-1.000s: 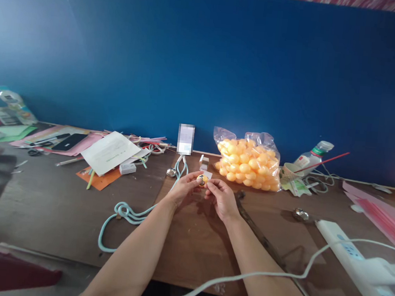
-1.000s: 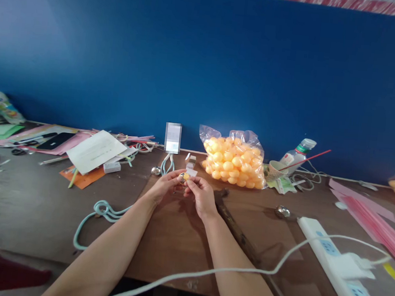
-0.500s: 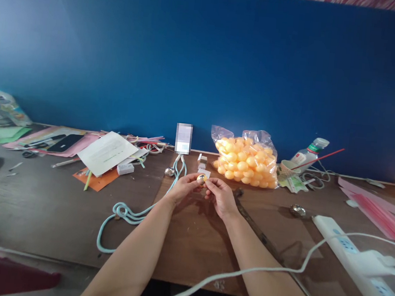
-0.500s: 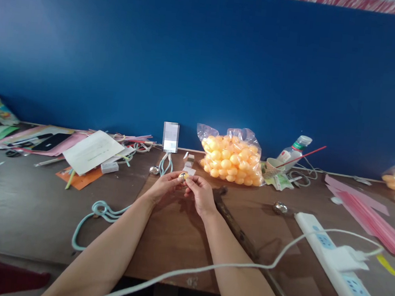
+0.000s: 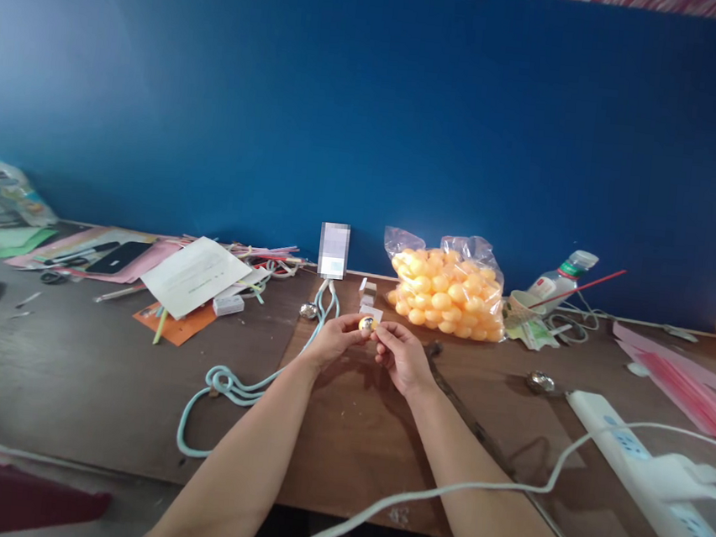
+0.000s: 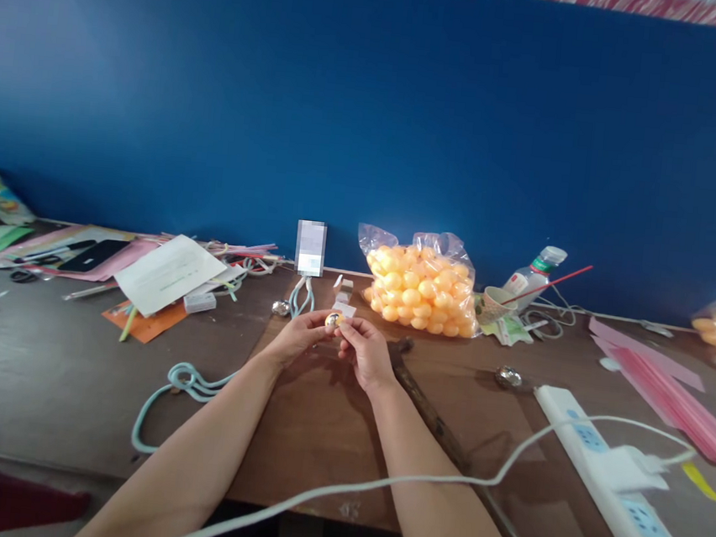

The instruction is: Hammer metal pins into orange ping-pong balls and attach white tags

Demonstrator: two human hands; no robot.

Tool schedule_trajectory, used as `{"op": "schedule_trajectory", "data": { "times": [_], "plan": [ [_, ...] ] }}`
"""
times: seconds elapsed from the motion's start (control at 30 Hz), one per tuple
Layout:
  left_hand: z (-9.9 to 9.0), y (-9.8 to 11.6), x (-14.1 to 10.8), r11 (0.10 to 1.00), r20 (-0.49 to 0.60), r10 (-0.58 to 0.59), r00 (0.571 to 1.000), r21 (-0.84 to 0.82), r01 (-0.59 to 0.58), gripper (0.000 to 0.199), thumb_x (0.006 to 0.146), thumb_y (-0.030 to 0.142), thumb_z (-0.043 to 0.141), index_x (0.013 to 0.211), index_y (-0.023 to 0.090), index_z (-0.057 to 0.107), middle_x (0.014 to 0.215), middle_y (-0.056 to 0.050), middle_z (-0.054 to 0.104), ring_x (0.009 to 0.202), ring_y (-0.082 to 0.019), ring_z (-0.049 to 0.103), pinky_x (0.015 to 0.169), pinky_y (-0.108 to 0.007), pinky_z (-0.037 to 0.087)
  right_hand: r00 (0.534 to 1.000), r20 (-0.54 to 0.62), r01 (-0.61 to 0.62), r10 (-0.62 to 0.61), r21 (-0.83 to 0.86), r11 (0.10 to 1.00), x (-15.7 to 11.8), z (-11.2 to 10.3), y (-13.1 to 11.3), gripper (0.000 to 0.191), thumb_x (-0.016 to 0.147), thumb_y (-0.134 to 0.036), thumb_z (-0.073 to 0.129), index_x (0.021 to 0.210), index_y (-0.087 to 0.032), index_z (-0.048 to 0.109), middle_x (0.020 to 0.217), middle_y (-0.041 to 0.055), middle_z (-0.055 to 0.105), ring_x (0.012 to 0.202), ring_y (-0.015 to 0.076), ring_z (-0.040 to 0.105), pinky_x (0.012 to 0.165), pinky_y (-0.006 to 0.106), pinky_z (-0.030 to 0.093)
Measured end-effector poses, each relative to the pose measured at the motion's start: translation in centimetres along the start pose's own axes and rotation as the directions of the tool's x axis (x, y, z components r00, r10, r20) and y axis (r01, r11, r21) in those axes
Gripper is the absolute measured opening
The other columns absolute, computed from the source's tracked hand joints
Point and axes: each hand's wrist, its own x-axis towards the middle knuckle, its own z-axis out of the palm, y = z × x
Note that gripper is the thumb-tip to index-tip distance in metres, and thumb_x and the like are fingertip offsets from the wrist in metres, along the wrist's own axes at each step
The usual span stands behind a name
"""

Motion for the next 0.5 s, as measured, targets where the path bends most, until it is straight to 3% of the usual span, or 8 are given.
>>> {"op": "schedule_trajectory", "data": {
  "times": [0.27, 0.5],
  "plan": [
    [-0.07, -0.12, 0.26, 1.0, -0.019, -0.008, 1.0, 0.02, 0.008, 0.05, 0.068, 0.034, 0.079, 0.113, 0.017, 0.069, 0.108, -0.01, 0.069, 0.091, -0.019, 0.062, 0.081, -0.029, 0.046, 1.0, 0.0, -0.004, 0.004, -0.007, 1.0, 0.1, -0.13, -0.01, 0.03, 0.062, -0.037, 0.082, 0.079, -0.019, 0.065, 0.071, -0.0017, 0.065, 0.05, 0.0059, 0.047, 0.042, 0.017, 0.04],
    [-0.25, -0.13, 0.36, 0.999, -0.011, -0.004, 1.0, 0.04, 0.004, 0.055, 0.066, 0.033, 0.08, 0.118, 0.018, 0.067, 0.111, -0.01, 0.068, 0.098, -0.022, 0.062, 0.089, -0.034, 0.045, 1.0, -0.003, -0.005, 0.005, -0.016, 1.0, 0.12, -0.16, -0.01, 0.032, 0.06, -0.038, 0.083, 0.078, -0.018, 0.066, 0.07, -0.0016, 0.064, 0.049, 0.0055, 0.047, 0.042, 0.017, 0.04]
  ]
}}
